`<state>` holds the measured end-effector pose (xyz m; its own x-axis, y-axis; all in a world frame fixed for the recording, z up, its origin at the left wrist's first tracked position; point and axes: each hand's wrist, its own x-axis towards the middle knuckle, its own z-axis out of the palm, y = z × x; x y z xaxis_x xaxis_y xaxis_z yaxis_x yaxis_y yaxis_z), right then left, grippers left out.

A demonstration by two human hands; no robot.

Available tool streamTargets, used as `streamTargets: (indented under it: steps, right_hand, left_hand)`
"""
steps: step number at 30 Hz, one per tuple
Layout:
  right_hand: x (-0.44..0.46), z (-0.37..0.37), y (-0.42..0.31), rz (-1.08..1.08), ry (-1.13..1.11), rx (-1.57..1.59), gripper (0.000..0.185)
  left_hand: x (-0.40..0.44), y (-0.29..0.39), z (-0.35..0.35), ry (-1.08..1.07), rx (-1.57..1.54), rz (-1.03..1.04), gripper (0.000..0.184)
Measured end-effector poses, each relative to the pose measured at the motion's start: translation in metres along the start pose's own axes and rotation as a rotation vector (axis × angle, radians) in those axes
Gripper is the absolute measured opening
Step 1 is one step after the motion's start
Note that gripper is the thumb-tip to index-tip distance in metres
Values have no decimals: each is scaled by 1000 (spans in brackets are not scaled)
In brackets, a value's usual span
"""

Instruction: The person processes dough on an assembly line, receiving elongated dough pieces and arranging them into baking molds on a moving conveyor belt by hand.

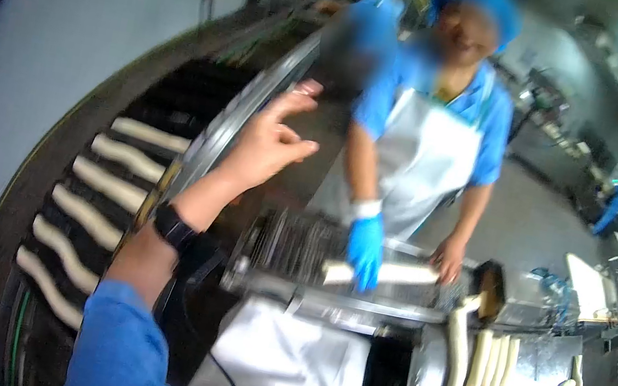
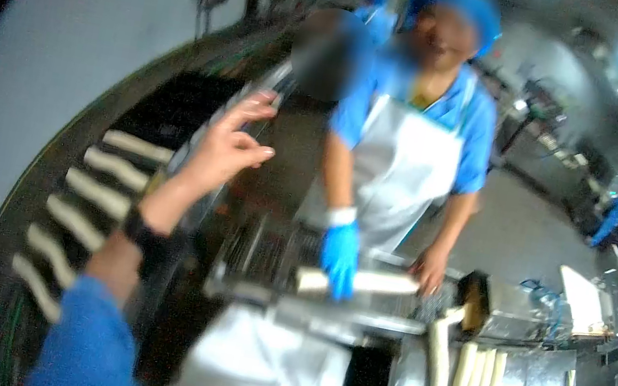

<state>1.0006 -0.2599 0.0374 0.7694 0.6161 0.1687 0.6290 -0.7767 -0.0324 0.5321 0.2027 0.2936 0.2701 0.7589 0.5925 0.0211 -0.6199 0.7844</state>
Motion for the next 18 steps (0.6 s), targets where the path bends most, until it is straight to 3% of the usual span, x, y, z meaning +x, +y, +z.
streamTargets:
  steps: [1, 3, 5, 7, 9, 11, 13, 15, 17, 18]
  right_hand:
    - [-11, -11, -2, -73, 33, -51, 57]
    - [-23, -9, 2, -21, 31, -27, 53]
    - [-37, -10, -16, 29, 51, 54, 53]
    - [-50, -15, -24, -25, 141, -33, 52]
    - [-45, -13, -16, -25, 86, -32, 56]
    - [-42, -24, -35, 24, 21, 55, 57]
    - [-30, -21, -35, 57, 83, 41, 60]
    - [-15, -30, -41, 91, -129, 86, 61]
    - [-10, -39, -48, 131, -130, 103, 63]
    - [-12, -50, -53, 185, -181, 150, 64]
  left_hand:
    - [-27, -26, 1, -148, 23, -131, 74]
    - [-88, -56, 14, -417, -10, -483, 62]
    - [-137, -68, 20, -658, 161, -652, 60]
    - [-171, -78, 11, -747, 177, -679, 59]
    - [-189, -93, -4, -697, 215, -588, 59]
    - [-184, -96, -28, -522, 151, -747, 57]
    - [-165, -81, -54, -317, 153, -682, 57]
    - [-158, -97, -90, -123, 220, -606, 60]
    - [-149, -117, -127, 87, 117, -450, 63]
    - [-142, -117, -144, 145, 135, -534, 63]
